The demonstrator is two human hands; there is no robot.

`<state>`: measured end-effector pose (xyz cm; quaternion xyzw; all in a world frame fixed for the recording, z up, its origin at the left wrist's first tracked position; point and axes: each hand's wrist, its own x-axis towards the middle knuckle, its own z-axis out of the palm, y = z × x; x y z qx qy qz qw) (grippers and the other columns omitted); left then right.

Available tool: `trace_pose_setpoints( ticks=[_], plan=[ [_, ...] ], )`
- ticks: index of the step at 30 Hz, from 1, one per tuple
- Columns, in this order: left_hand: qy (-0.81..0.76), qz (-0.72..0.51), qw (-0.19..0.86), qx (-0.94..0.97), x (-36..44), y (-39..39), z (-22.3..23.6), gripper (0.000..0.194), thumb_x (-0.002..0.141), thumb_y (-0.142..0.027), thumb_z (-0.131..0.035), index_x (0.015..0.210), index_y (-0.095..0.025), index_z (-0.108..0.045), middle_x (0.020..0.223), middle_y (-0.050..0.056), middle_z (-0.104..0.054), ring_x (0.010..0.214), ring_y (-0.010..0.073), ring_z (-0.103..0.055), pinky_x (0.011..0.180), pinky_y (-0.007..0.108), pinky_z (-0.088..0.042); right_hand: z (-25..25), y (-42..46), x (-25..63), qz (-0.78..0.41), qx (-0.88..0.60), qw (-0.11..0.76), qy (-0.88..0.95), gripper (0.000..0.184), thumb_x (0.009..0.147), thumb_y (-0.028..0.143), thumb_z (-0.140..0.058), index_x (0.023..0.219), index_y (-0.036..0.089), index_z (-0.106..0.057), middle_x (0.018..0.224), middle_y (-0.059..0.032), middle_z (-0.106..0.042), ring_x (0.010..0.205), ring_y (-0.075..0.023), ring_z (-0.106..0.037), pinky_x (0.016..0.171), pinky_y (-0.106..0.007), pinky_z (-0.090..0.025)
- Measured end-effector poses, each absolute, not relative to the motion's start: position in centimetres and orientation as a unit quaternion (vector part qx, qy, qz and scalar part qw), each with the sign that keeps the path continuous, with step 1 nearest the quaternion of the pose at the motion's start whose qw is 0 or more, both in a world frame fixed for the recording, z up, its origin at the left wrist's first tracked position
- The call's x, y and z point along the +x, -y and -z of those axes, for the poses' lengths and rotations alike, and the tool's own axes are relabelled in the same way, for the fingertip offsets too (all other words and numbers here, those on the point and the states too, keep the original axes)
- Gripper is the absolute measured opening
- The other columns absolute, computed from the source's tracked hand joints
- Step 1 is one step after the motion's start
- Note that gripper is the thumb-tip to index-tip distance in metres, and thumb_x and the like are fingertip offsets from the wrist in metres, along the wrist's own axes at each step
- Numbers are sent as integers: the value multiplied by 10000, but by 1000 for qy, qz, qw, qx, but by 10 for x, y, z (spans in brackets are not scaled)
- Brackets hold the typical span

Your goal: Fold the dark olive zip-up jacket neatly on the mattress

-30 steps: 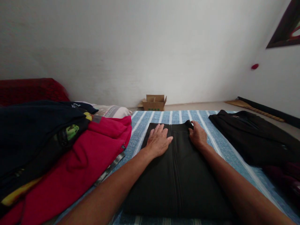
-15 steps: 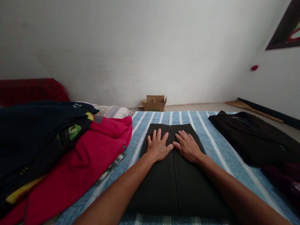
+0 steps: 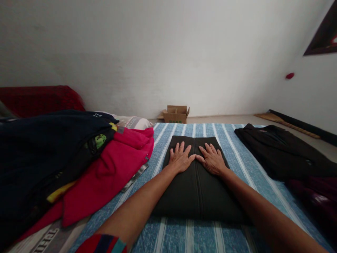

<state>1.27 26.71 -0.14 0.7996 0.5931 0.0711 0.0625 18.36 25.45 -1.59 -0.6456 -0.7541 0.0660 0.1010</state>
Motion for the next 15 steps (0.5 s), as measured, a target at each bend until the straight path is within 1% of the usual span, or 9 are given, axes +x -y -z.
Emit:
trace_pose_setpoints(
  ticks=[2, 5, 8, 10, 12, 15],
  plan=[
    [-591, -73, 66, 801, 9, -263, -3, 624, 893, -563, -268, 1420, -231, -304, 1529, 116, -160, 1400, 306, -105, 1074, 564, -150, 10, -250, 184, -64, -654, 102, 747, 655, 907, 628, -238, 1426, 237, -314, 1512, -115, -199, 1389, -308, -118, 1060, -549, -169],
    [-601, -87, 71, 791, -4, -248, -11, 603, 902, -494, -307, 1407, -165, -322, 1521, 141, -181, 1399, 279, -131, 1091, 511, -164, -1, -224, 184, -40, -658, 124, 742, 641, 923, 579, -271, 1421, 179, -327, 1489, -145, -250, 1380, -305, -164, 1068, -532, -178],
    [-614, -124, 72, 776, -26, -224, -14, 602, 876, -452, -384, 1375, -115, -365, 1498, 171, -237, 1385, 272, -196, 1098, 441, -207, -9, -173, 180, -6, -599, 156, 785, 638, 916, 566, -306, 1384, 141, -393, 1459, -149, -319, 1369, -295, -208, 1091, -508, -151],
    [-631, -159, 83, 755, -41, -206, -13, 589, 844, -406, -444, 1341, -91, -405, 1460, 182, -321, 1359, 260, -272, 1093, 383, -242, -9, -135, 173, 3, -532, 174, 829, 636, 892, 580, -359, 1369, 164, -417, 1440, -134, -361, 1361, -289, -236, 1101, -499, -140],
    [-650, -198, 118, 724, -53, -188, -11, 550, 813, -352, -483, 1288, -75, -459, 1389, 186, -431, 1310, 254, -369, 1078, 352, -279, -5, -104, 162, 8, -485, 183, 855, 639, 856, 554, -461, 1377, 190, -405, 1434, -126, -372, 1350, -300, -258, 1102, -503, -151],
    [-667, -284, 187, 663, -61, -164, -7, 491, 755, -295, -544, 1197, -83, -534, 1286, 174, -542, 1236, 264, -465, 1051, 353, -321, 5, -80, 146, 23, -470, 177, 864, 583, 850, 386, -530, 1383, 195, -393, 1431, -155, -367, 1341, -330, -268, 1081, -532, -186]
  ],
)
